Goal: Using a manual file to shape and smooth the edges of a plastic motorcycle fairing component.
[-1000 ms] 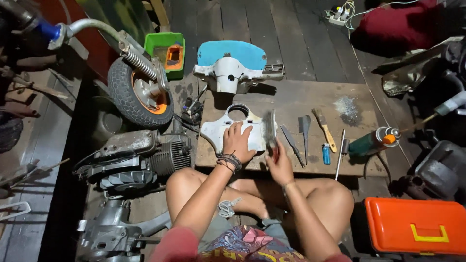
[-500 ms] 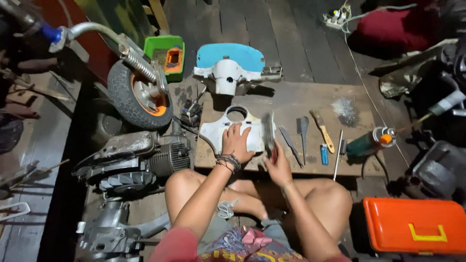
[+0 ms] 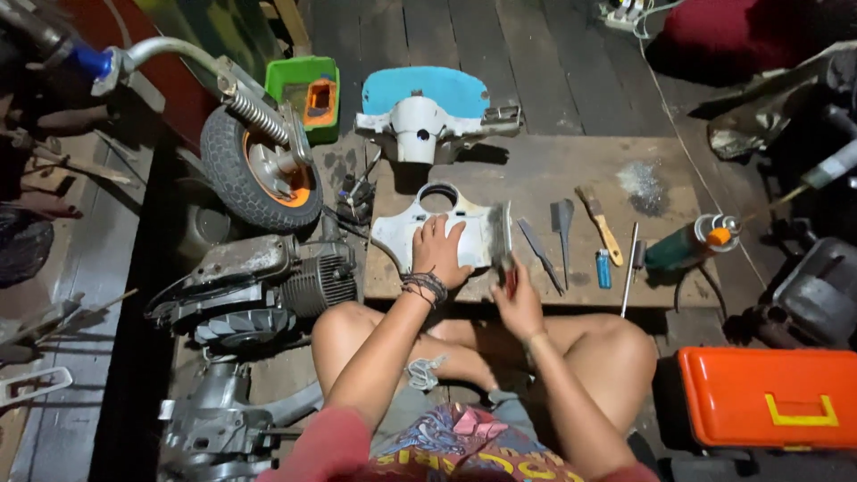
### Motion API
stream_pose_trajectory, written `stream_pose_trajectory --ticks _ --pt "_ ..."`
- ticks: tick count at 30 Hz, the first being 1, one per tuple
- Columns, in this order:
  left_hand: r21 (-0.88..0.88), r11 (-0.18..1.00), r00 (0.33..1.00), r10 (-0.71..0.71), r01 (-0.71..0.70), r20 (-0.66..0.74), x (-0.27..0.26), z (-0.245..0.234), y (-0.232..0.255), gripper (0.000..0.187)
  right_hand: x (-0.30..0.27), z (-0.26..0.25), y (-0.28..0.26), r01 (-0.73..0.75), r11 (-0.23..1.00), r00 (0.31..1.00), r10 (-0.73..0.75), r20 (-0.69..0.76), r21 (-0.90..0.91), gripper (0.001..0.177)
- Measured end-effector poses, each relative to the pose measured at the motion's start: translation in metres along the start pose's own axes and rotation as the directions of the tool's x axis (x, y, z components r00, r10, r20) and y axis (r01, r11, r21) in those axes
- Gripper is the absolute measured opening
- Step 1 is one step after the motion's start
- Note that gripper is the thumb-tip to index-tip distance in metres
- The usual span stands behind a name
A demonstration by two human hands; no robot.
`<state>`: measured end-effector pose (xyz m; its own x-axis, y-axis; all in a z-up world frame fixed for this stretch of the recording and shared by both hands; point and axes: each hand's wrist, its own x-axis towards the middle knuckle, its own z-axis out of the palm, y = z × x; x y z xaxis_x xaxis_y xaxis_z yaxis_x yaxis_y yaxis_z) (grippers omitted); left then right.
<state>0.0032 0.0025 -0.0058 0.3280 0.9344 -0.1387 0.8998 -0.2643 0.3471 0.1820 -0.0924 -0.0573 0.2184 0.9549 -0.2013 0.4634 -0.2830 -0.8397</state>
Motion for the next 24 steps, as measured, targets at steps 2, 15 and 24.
stream_pose_trajectory --ticks 2,15,24 --pt "0.003 1.000 1.000 0.006 -0.006 -0.001 -0.001 0.003 -0.002 0.086 0.015 0.001 -0.011 0.029 0.999 0.999 -0.029 -0.011 -0.020 0.079" --pt "0.028 1.000 0.999 -0.006 0.005 0.037 0.000 -0.004 0.002 0.086 -0.016 0.000 -0.010 -0.037 0.999 0.999 0.037 -0.002 0.001 0.079" --pt "-0.017 1.000 1.000 0.006 -0.006 0.008 -0.005 -0.007 0.002 0.086 -0.001 -0.004 -0.011 0.026 0.998 1.000 -0.026 -0.004 -0.064 0.081"
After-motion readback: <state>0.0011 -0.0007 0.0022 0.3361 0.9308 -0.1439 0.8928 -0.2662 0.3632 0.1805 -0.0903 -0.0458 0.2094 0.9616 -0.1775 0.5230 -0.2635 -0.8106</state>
